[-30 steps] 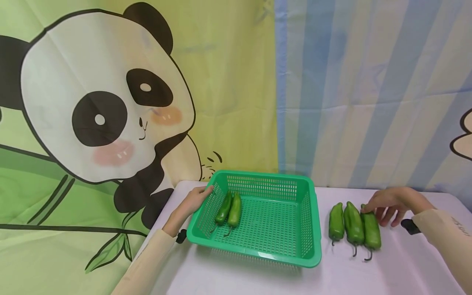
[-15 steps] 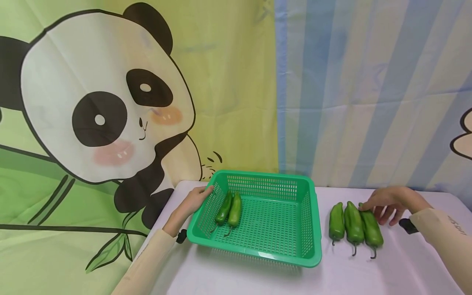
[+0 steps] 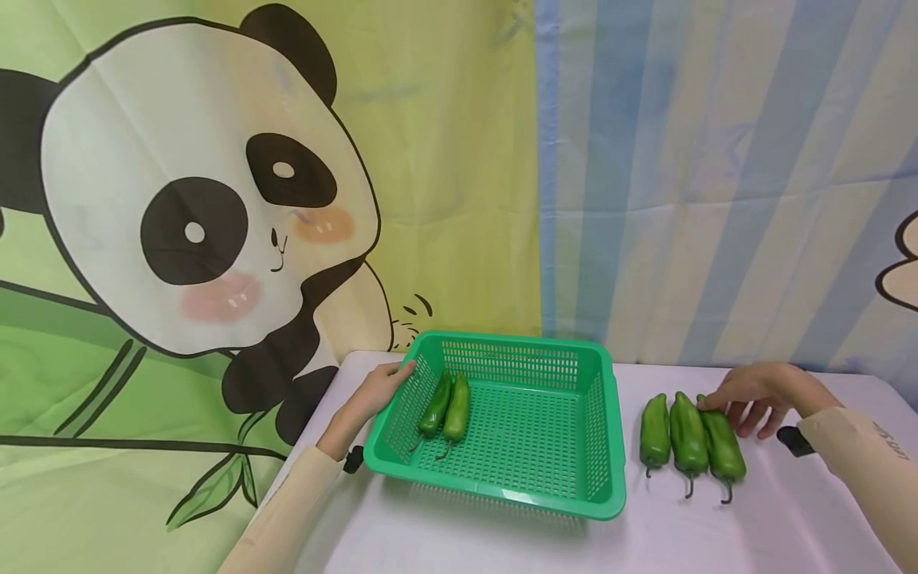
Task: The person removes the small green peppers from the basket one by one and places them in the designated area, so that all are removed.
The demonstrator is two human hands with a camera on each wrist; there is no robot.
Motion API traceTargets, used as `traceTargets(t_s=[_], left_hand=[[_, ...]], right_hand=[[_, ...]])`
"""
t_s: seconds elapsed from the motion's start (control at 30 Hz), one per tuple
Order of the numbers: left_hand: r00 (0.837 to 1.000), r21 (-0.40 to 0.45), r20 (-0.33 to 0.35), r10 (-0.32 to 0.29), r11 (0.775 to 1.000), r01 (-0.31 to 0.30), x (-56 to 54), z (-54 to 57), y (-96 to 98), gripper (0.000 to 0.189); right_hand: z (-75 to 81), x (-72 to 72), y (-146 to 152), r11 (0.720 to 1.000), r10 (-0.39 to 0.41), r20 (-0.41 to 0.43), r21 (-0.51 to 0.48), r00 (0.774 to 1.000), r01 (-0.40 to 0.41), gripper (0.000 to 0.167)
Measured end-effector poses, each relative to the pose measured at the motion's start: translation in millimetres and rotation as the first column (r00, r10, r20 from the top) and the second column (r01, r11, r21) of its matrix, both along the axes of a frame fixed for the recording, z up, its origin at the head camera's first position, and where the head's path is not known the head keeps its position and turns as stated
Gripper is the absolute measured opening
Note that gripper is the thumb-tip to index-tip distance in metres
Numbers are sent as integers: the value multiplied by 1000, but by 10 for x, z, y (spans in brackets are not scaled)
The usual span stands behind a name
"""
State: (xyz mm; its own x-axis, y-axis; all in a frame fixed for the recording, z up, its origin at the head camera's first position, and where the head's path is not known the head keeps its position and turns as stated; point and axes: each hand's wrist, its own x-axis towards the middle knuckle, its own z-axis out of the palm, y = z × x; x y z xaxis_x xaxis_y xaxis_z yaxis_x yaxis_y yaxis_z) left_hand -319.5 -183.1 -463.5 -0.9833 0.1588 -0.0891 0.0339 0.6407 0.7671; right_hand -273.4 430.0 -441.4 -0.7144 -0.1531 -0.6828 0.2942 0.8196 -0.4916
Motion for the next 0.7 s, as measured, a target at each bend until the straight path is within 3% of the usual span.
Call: traceTargets(t_s=[0.4, 0.7], left_hand=[[1000, -21, -21, -8, 1000, 7, -4, -9, -4, 54], [1000, -4, -17, -15, 1000, 15, -7, -21, -7, 54]], right_hand=[[71, -83, 59, 999, 43, -25, 4, 999, -43, 43], [276, -184, -18, 987, 152, -105, 58, 983, -147, 69]])
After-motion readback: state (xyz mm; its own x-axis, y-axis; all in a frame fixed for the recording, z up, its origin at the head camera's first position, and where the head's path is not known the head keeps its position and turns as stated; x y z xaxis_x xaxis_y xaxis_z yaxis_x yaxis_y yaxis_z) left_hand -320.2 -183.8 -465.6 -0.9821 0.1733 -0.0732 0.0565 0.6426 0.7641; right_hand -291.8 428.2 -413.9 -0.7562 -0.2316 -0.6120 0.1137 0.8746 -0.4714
